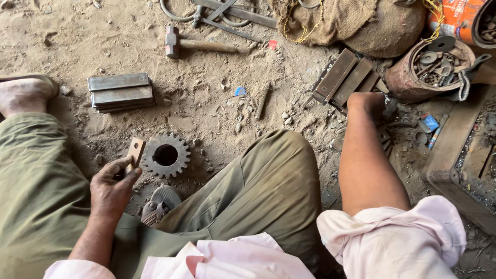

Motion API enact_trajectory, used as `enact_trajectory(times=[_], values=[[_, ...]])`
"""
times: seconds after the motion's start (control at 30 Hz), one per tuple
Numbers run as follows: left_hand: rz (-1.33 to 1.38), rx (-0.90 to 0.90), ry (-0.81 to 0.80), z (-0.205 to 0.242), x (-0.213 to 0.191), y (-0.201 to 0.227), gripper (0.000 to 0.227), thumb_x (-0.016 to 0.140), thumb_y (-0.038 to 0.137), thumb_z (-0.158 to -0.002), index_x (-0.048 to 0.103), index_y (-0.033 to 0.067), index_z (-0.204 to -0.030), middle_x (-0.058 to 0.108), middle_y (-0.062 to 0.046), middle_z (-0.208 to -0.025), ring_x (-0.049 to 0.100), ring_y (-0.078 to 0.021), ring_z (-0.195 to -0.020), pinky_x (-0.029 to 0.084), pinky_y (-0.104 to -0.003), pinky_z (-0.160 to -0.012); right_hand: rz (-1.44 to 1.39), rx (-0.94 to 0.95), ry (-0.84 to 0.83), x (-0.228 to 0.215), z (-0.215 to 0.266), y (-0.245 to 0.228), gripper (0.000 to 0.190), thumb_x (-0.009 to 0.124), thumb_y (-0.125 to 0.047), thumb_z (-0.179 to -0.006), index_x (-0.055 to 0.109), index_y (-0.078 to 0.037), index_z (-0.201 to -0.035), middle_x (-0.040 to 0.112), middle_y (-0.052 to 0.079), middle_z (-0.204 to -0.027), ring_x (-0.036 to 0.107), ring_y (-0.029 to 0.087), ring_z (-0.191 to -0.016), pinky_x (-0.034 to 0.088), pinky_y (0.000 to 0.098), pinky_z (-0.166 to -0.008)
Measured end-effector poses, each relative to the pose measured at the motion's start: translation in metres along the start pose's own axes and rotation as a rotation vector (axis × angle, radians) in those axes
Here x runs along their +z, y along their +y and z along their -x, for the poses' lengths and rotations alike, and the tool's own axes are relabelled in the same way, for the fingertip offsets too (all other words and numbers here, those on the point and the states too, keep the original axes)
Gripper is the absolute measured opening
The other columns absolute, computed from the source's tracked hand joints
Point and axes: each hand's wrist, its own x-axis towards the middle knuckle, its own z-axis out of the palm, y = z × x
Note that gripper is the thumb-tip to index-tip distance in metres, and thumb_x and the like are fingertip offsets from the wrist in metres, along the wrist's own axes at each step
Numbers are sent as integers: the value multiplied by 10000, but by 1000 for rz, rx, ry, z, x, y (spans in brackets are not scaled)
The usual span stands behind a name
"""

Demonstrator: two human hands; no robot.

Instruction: The person sits on the ground and files the edges of rectangular metal plates using a toothed gear as a manual grinding surface. The person repeatedly picks up plates, rubs them against the gear, and places them back into a stack.

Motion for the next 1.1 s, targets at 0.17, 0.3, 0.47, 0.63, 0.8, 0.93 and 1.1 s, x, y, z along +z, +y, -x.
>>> enact_trajectory(times=[0.17, 0.3, 0.47, 0.63, 0.8, 0.93, 1.1], values=[[-13, -13, 5, -1, -3, 3, 346, 806, 89, -871, 738, 35, -1205, 728, -11, -1059, 630, -48, -876, 542, -202, -779, -91, -5, 3, 10, -11, 4, 371, 684, -89, -913, 595, 73, -1233, 631, 222, -1239, 652, 321, -1085, 521, 387, -863], [20, 42, 21, -2, 2, 3, 353, 819, 78, -865, 738, 20, -1203, 723, 2, -1047, 622, -42, -886, 522, -191, -785, -94, -10, -70, 13, -43, 20, 367, 726, -112, -906, 612, 36, -1223, 642, 165, -1150, 646, 274, -975, 471, 365, -744], [92, 91, 75, -1, -4, 8, 353, 829, 63, -858, 738, 3, -1194, 712, 1, -1017, 607, -48, -877, 502, -189, -773, -300, 61, -214, 6, -70, 30, 366, 779, -140, -899, 634, -11, -1209, 656, 94, -1040, 639, 216, -838, 408, 338, -596], [176, -3, 56, -12, -10, 9, 318, 792, 76, -896, 740, 1, -1201, 718, -20, -940, 616, -84, -785, 497, -222, -663, -622, 40, -522, -15, -39, 51, 369, 832, -168, -891, 656, -57, -1196, 670, 24, -929, 632, 158, -700, 345, 311, -449], [117, 166, 133, -25, -9, 7, 341, 840, 51, -850, 744, -27, -1168, 698, -36, -1013, 636, -90, -881, 531, -226, -772, -628, -360, -1116, 11, 84, 14, 355, 764, -80, -890, 675, -24, -1229, 730, 26, -1017, 724, 141, -879, 592, 266, -716], [229, 186, 230, -28, -6, 0, 338, 840, 68, -838, 741, -6, -1153, 743, -5, -1010, 648, -76, -895, 533, -217, -794, -93, -677, -1140, 68, 216, -41, 289, 827, -86, -819, 756, -11, -1090, 726, 130, -920, 657, 193, -706, 526, 326, -589], [242, 82, 306, -20, -19, 4, 350, 829, 76, -835, 748, 10, -1169, 709, -25, -939, 586, -88, -800, 513, -233, -744, 287, -1268, -895, 151, 350, -40, 189, 823, -133, -819, 746, -154, -990, 715, 18, -1036, 668, 188, -922, 555, 376, -808]])
